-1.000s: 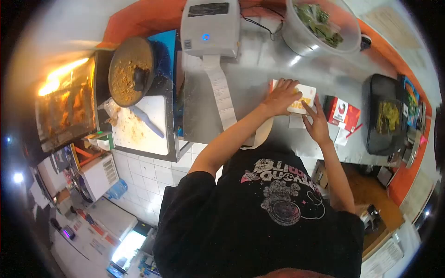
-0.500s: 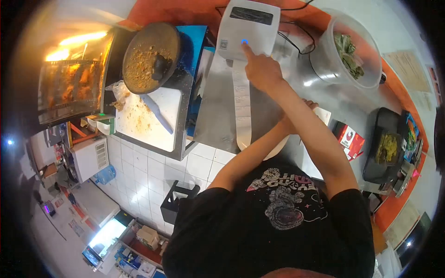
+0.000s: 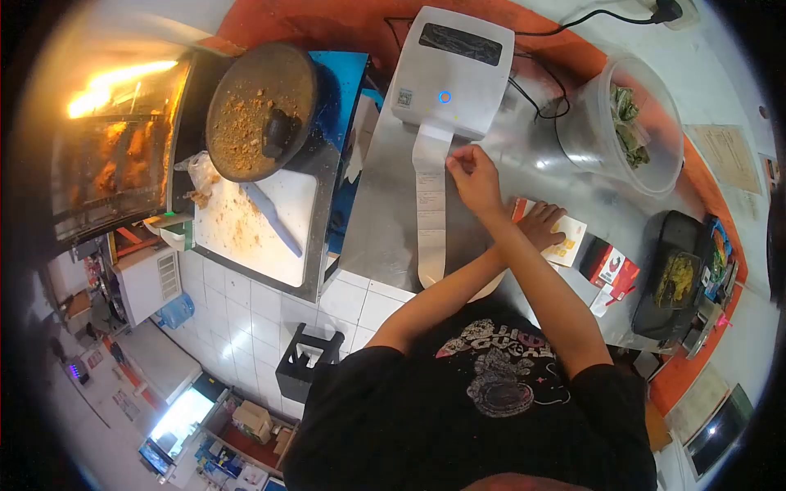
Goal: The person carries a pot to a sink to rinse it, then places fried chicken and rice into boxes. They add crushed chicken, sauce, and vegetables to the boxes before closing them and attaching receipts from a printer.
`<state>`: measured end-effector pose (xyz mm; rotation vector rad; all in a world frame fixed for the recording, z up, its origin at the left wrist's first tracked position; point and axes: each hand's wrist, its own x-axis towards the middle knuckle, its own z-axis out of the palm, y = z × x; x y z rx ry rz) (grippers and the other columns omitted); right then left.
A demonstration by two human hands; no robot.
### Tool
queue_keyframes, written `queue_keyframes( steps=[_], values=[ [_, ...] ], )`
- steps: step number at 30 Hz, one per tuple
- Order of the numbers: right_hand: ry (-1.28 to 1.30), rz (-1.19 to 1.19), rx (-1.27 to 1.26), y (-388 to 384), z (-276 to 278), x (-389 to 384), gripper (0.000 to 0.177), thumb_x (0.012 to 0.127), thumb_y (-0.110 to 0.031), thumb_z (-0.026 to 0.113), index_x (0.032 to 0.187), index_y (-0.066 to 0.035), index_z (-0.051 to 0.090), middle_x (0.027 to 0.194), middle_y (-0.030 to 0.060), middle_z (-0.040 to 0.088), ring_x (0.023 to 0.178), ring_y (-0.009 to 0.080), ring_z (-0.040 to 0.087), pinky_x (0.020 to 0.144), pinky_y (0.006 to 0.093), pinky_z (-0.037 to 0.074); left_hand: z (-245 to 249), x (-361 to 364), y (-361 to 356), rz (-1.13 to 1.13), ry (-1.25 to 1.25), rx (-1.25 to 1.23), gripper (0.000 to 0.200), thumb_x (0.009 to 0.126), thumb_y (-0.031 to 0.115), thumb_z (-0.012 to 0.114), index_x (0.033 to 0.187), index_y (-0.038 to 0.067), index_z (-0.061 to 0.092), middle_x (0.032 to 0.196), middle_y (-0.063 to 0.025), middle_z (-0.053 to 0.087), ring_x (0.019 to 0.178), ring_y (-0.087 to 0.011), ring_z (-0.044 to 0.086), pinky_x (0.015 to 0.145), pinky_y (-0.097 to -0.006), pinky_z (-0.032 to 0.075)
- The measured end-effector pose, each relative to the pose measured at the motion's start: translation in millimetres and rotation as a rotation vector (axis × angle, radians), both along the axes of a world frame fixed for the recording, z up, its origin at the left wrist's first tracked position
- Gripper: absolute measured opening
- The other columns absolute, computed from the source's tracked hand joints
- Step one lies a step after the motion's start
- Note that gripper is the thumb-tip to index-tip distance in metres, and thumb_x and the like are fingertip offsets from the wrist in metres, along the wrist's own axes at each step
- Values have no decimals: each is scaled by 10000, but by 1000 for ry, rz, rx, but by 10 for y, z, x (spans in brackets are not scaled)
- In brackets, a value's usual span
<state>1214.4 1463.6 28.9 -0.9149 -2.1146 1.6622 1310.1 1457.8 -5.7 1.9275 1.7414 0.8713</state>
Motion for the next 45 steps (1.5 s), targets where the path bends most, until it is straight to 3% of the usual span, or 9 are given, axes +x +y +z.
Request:
queue_keyframes(
  steps=[10,22,26,28,30,32,35,37,45],
  values=[
    [371,-178,-553,-73,-161,-145,203,839,38,685,1017,12,592,953,45,627,844,96,612,760,228,502,50,-58,-16,-32,-52,37,377,704,215,682,1059,98,631,1420,-215,356,1337,-401,308,1128,-514,215],
    [186,-165,-499,-32,-8,-161,255,817,4,708,1066,25,658,949,43,641,821,92,596,752,227,499,-80,86,-204,28,98,150,359,825,325,631,1092,86,619,1515,-219,288,1439,-364,209,1165,-588,93],
    [229,-180,-533,-29,27,-174,246,809,6,714,1043,17,638,926,44,637,819,102,598,749,238,502,902,-524,-919,192,-882,-363,356,846,255,625,1140,53,634,1436,-199,436,1392,-335,332,1161,-443,233],
    [232,-314,-771,-45,70,-191,241,799,21,714,1011,0,602,906,55,635,810,120,602,750,254,506,915,-943,-1245,-129,-394,-537,269,838,181,649,1065,41,678,1249,-166,603,1202,-339,533,1020,-395,414],
    [254,-334,-814,-76,37,-189,245,793,26,717,998,-6,586,900,62,634,807,128,603,750,260,508,1328,-1450,-1381,212,-468,-542,231,815,135,681,1028,49,707,1087,-125,669,982,-316,636,849,-403,497],
    [282,-338,-849,-88,34,-198,252,787,31,720,985,-13,570,895,70,634,804,136,605,751,266,510,1382,-1822,-1328,469,-269,-172,226,820,122,680,1037,74,717,1081,-96,668,907,-296,656,792,-383,511],
    [301,-322,-818,-117,30,-168,234,789,53,710,970,-5,573,911,81,640,817,141,611,752,265,511,1376,-2109,-1033,609,-50,-111,190,810,119,692,992,86,733,1058,-77,675,924,-272,655,809,-370,513],
    [264,-329,-630,-122,-6,-162,222,796,76,691,968,3,571,924,91,643,850,144,622,766,266,517,1156,-2226,-939,442,149,-74,171,813,144,696,966,83,740,1062,-67,678,932,-268,654,818,-371,518],
    [327,-218,-525,-20,41,-119,148,831,85,659,933,14,578,923,74,650,843,123,633,773,245,520,1070,-2414,-809,363,165,-114,172,828,164,685,971,89,743,1013,-57,693,934,-261,654,818,-360,523]
  ],
)
